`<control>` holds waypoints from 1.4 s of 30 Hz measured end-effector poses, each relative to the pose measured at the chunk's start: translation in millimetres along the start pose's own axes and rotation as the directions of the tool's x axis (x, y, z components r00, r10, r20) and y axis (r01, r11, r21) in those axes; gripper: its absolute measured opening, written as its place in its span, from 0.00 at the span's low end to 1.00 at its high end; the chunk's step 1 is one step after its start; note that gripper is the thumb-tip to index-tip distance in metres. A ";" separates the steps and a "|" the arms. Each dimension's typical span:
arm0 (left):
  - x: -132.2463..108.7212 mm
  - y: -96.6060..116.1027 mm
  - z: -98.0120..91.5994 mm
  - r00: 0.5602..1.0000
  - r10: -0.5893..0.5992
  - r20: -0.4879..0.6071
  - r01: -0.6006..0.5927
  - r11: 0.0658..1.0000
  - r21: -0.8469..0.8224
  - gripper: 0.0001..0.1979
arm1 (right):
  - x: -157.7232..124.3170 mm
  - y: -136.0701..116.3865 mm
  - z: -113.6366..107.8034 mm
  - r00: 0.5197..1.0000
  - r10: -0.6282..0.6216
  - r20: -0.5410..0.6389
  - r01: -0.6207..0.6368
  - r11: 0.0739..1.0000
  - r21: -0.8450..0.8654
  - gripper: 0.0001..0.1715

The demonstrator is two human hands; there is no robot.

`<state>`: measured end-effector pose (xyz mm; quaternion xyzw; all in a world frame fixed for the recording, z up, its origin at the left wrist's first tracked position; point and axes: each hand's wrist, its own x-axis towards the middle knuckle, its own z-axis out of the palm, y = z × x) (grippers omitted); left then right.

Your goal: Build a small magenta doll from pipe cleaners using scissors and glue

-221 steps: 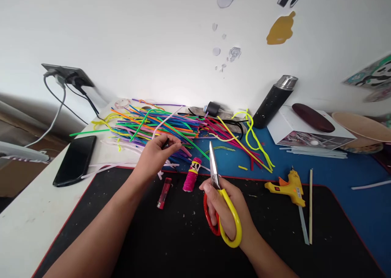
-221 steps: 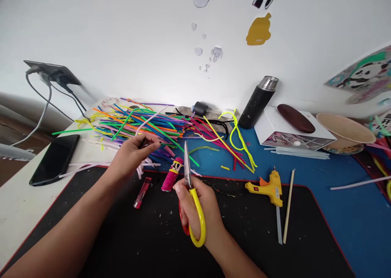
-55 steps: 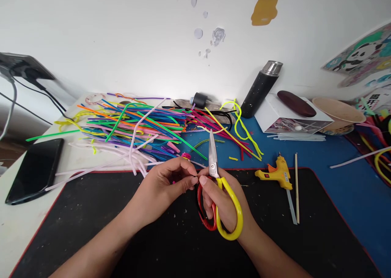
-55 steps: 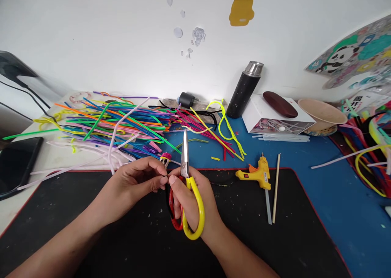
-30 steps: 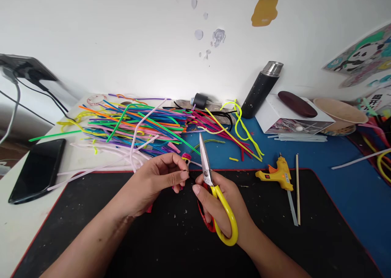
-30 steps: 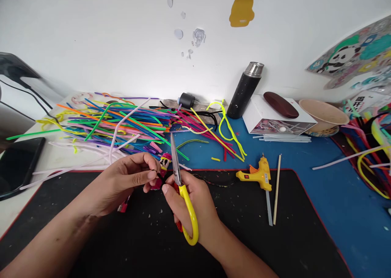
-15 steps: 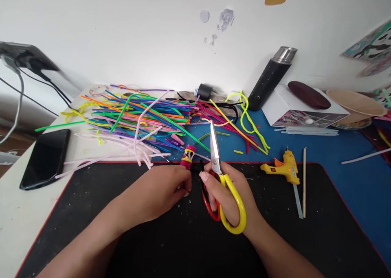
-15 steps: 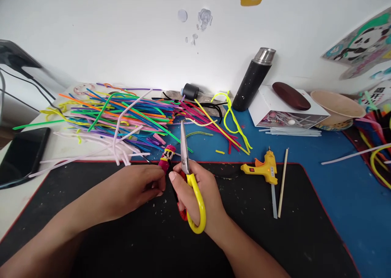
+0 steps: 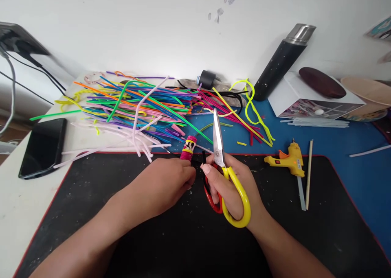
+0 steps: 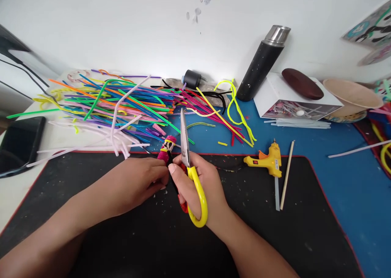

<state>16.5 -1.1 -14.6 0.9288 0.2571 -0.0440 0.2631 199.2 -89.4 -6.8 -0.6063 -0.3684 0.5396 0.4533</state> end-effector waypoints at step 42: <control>-3.0 -2.0 -29.4 0.912 -0.271 -0.308 0.054 0.824 -0.565 0.12 | 2.9 -1.8 -8.4 0.998 -0.027 -0.063 0.024 0.999 -0.044 0.18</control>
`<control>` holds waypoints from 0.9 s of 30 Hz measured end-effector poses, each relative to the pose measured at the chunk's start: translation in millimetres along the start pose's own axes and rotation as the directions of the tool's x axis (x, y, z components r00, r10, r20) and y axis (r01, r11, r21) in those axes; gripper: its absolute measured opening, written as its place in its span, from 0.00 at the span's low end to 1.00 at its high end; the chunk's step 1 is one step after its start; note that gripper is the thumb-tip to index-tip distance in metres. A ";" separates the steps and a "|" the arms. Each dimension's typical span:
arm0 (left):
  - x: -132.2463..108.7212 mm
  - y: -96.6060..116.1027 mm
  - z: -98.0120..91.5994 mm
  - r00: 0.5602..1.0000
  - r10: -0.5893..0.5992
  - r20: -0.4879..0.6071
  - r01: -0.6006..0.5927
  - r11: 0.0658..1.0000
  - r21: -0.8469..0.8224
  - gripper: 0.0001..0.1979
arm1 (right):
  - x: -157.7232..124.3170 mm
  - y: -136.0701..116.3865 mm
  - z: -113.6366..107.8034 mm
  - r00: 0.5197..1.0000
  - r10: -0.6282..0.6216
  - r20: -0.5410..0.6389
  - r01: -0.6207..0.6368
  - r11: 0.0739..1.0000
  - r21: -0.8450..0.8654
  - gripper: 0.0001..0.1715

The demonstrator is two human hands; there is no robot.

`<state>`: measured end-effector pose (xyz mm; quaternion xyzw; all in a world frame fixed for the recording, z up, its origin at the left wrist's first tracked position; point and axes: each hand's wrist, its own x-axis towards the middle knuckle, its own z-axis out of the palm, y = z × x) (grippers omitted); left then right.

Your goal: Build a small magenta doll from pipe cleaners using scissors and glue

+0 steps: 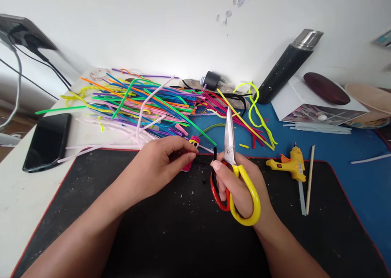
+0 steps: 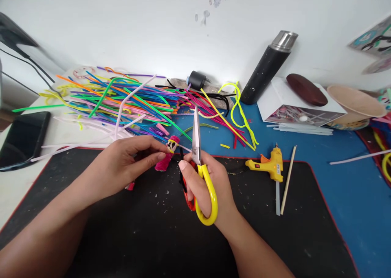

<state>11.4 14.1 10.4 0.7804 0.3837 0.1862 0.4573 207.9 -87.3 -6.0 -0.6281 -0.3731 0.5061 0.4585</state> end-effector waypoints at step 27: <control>-2.2 0.4 -5.0 0.995 -0.013 0.103 0.043 0.957 -0.286 0.08 | -2.8 7.1 5.0 0.991 0.017 0.134 0.013 0.975 -0.222 0.11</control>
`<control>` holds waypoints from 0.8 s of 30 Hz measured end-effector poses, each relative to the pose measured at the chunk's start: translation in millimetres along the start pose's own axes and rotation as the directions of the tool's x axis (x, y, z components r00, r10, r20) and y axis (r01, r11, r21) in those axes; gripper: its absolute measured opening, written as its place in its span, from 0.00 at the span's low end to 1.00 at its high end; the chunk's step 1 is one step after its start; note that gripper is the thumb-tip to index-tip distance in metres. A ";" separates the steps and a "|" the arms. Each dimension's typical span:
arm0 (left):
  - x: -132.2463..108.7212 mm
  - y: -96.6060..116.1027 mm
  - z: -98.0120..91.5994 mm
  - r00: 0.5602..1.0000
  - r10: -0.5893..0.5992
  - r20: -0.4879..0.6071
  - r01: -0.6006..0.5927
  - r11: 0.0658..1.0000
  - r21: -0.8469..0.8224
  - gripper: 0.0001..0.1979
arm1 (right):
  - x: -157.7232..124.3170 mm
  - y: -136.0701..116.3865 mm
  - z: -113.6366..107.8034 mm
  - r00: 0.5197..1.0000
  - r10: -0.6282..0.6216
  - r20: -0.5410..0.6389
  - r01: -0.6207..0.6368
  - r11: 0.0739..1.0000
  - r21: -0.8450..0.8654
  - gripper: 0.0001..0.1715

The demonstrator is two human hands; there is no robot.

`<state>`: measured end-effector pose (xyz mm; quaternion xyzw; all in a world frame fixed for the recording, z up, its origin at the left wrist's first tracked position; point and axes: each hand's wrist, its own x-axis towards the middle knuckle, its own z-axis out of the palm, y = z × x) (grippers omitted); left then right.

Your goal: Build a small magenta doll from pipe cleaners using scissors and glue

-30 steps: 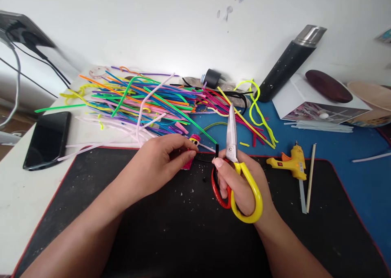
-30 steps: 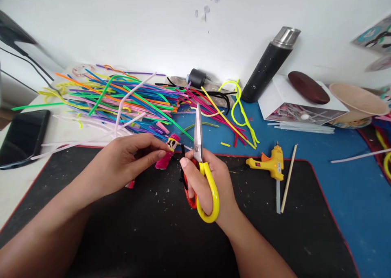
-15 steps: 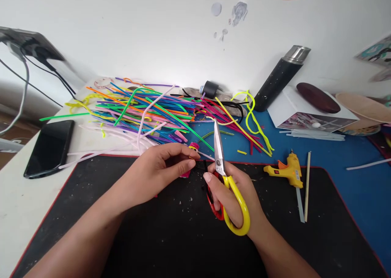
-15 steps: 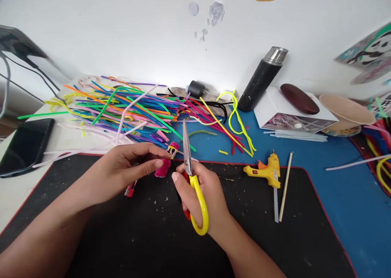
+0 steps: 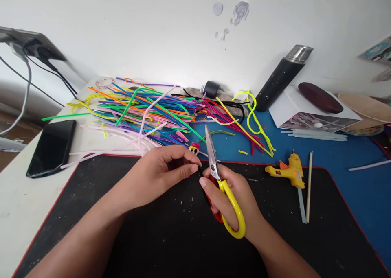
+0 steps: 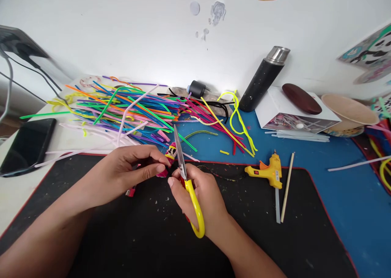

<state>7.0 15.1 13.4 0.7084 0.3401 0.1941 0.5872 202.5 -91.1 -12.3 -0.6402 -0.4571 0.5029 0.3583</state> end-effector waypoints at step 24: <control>-3.5 -1.8 -8.0 0.996 -0.065 0.068 0.056 0.991 0.120 0.08 | 1.3 -4.5 -5.4 0.998 -0.063 -0.028 0.060 0.994 -0.089 0.09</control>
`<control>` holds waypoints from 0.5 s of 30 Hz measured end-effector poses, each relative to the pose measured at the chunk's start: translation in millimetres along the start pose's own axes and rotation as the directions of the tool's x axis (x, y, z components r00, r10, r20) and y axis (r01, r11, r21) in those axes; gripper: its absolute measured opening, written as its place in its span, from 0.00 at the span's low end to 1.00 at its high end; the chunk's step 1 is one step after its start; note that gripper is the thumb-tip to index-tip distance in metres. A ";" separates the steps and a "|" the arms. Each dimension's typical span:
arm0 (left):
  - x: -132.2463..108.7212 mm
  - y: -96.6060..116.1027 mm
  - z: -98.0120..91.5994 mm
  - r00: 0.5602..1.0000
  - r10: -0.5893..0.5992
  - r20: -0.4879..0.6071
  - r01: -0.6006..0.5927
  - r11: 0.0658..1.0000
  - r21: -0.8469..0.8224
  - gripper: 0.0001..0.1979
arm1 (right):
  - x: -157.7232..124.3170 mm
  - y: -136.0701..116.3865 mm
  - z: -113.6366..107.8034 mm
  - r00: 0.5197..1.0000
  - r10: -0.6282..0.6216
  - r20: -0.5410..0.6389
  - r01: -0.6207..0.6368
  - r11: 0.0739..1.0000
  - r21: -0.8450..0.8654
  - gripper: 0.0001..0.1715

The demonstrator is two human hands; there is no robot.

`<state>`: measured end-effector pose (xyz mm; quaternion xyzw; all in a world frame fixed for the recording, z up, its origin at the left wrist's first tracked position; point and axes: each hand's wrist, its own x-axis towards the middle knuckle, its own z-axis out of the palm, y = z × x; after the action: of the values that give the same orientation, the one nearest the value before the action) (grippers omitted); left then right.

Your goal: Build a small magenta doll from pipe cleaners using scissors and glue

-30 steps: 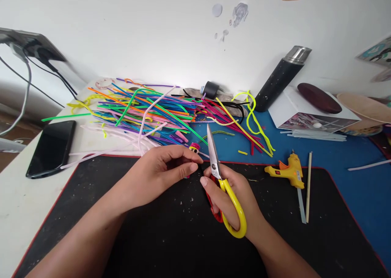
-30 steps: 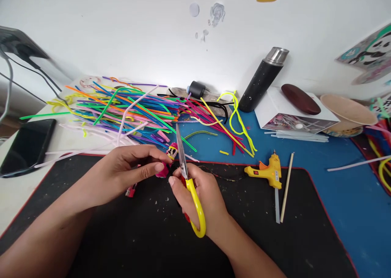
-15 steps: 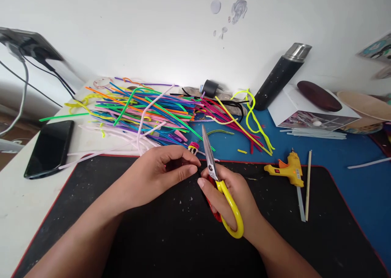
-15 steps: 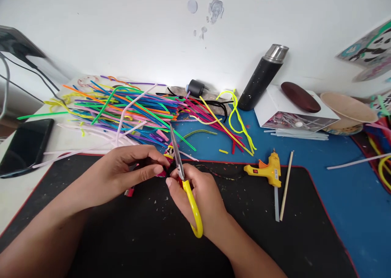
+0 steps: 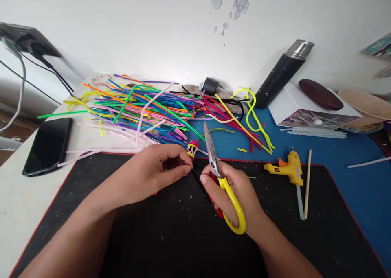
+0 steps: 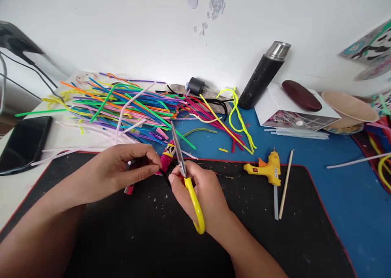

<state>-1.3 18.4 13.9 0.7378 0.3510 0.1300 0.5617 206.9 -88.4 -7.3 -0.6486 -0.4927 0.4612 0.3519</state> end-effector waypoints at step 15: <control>1.4 6.4 2.3 0.984 0.092 -0.152 -0.102 0.993 -0.058 0.08 | -1.0 2.2 -2.1 0.982 0.083 0.169 -0.114 0.977 0.183 0.19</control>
<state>3.4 16.8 18.8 0.7235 0.3510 0.2233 0.5509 209.4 -90.0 -8.4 -0.5962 -0.4399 0.5742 0.3484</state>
